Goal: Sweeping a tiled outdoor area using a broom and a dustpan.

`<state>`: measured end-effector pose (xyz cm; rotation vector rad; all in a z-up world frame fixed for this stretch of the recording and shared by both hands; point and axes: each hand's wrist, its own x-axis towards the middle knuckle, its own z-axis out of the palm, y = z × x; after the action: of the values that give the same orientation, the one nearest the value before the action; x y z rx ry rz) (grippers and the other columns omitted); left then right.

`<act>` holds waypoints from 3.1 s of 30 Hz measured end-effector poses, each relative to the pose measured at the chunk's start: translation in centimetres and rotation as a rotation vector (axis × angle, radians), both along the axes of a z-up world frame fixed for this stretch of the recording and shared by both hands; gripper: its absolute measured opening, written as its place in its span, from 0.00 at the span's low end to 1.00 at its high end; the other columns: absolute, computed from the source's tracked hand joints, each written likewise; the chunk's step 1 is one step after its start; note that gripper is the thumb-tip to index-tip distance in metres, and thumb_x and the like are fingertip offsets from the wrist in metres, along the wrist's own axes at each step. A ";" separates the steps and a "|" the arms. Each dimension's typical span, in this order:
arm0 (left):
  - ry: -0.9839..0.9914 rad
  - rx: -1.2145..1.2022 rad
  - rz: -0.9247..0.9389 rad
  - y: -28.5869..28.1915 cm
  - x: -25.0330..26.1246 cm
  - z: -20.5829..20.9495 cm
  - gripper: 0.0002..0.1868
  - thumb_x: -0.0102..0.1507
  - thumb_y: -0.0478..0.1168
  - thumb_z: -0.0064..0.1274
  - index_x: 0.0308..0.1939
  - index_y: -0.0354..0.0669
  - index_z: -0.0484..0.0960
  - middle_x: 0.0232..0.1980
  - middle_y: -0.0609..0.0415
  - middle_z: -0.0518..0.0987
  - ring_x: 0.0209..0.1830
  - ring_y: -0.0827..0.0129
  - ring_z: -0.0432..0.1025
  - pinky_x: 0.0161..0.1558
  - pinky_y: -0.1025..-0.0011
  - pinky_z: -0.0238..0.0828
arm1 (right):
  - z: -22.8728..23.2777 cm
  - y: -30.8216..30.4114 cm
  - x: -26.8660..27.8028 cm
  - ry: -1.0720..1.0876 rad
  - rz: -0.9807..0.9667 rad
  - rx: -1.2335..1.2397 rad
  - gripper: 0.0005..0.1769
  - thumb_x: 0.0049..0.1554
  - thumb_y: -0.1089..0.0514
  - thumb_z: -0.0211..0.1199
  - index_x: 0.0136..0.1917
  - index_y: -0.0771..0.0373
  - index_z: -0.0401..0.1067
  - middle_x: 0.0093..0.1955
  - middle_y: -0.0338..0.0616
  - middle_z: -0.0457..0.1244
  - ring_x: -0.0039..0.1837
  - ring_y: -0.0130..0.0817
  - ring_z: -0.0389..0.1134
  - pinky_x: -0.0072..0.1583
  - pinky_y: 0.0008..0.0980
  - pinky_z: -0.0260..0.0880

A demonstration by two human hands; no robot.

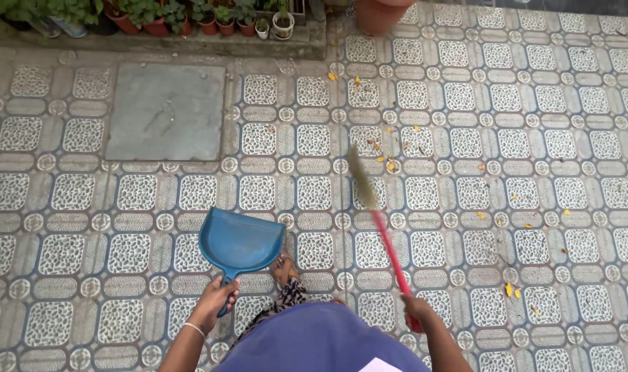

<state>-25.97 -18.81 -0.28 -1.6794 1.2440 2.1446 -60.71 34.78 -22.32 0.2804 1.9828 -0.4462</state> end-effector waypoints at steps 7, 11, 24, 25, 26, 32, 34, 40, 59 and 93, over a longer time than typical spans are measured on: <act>0.066 -0.006 -0.070 -4.2 -3.4 1.1 0.09 0.66 0.41 0.55 0.44 0.44 0.72 0.27 0.61 0.70 0.20 0.79 0.61 0.20 0.78 0.59 | 7.1 -8.0 -0.7 0.256 -0.222 0.005 0.31 0.57 0.37 0.64 0.40 0.72 0.78 0.31 0.54 0.70 0.31 0.42 0.70 0.34 0.44 0.71; 0.081 -0.005 -0.065 -5.7 -5.5 1.5 0.08 0.67 0.40 0.54 0.43 0.43 0.71 0.27 0.61 0.70 0.20 0.79 0.61 0.20 0.79 0.60 | 8.8 -8.3 3.2 0.479 0.282 0.120 0.39 0.60 0.29 0.61 0.42 0.72 0.79 0.35 0.60 0.69 0.41 0.52 0.74 0.45 0.46 0.74; 0.034 0.001 -0.064 -5.6 -7.8 3.5 0.11 0.66 0.39 0.54 0.48 0.43 0.70 0.27 0.60 0.70 0.20 0.79 0.61 0.19 0.79 0.61 | 14.6 -32.0 2.4 0.429 0.988 0.047 0.19 0.63 0.46 0.54 0.57 0.61 0.74 0.52 0.51 0.70 0.55 0.48 0.75 0.54 0.45 0.76; 0.035 0.004 -0.061 -5.7 -8.0 3.7 0.11 0.66 0.39 0.54 0.49 0.45 0.70 0.27 0.59 0.70 0.20 0.79 0.61 0.19 0.79 0.60 | 12.9 -32.9 2.0 0.563 1.095 0.050 0.17 0.65 0.51 0.52 0.58 0.63 0.73 0.52 0.52 0.71 0.53 0.48 0.76 0.50 0.44 0.79; 0.032 0.000 -0.065 -5.9 -8.2 3.5 0.11 0.66 0.39 0.54 0.49 0.45 0.70 0.27 0.59 0.70 0.20 0.79 0.61 0.19 0.79 0.60 | 12.9 -32.0 1.0 0.562 1.089 0.046 0.17 0.65 0.51 0.52 0.58 0.63 0.73 0.52 0.52 0.71 0.53 0.48 0.76 0.50 0.44 0.79; 0.012 -0.003 -0.065 -6.1 -10.2 2.4 0.11 0.66 0.39 0.55 0.46 0.42 0.70 0.29 0.59 0.70 0.22 0.78 0.62 0.20 0.77 0.60 | 11.7 -21.2 -4.2 0.296 0.786 0.115 0.27 0.65 0.37 0.50 0.55 0.60 0.78 0.52 0.53 0.71 0.55 0.49 0.73 0.57 0.49 0.71; -0.002 -0.006 -0.058 -6.1 -11.1 1.5 0.09 0.66 0.39 0.55 0.45 0.43 0.72 0.29 0.59 0.71 0.22 0.78 0.63 0.21 0.77 0.61 | 10.1 -17.2 -5.9 0.251 0.519 0.110 0.31 0.65 0.34 0.51 0.55 0.63 0.77 0.50 0.57 0.71 0.52 0.51 0.75 0.55 0.46 0.74; 0.013 0.025 -0.029 -6.2 -15.6 2.6 0.09 0.65 0.40 0.55 0.45 0.44 0.72 0.28 0.59 0.71 0.22 0.78 0.63 0.21 0.77 0.61 | 3.2 -12.4 -15.2 0.523 0.829 0.162 0.21 0.61 0.46 0.48 0.57 0.56 0.74 0.44 0.56 0.71 0.47 0.55 0.74 0.46 0.51 0.75; -0.050 -0.011 0.050 -6.0 -21.7 2.2 0.12 0.65 0.41 0.56 0.46 0.42 0.70 0.29 0.60 0.71 0.22 0.79 0.63 0.21 0.78 0.61 | 14.4 -37.3 -20.8 0.477 1.253 -0.001 0.17 0.66 0.46 0.52 0.56 0.60 0.72 0.51 0.49 0.71 0.53 0.46 0.75 0.53 0.45 0.77; 0.039 -0.045 0.047 -21.9 -33.3 3.1 0.10 0.65 0.39 0.55 0.45 0.42 0.72 0.29 0.59 0.70 0.22 0.78 0.63 0.21 0.77 0.61 | 10.1 -41.7 -27.7 0.300 0.676 -0.251 0.28 0.56 0.35 0.60 0.47 0.64 0.76 0.42 0.58 0.70 0.49 0.55 0.73 0.54 0.52 0.71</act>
<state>-59.25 -40.72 2.82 -1.7086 1.2846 2.2028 -88.38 -6.92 -12.22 -0.6346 2.1315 -0.2977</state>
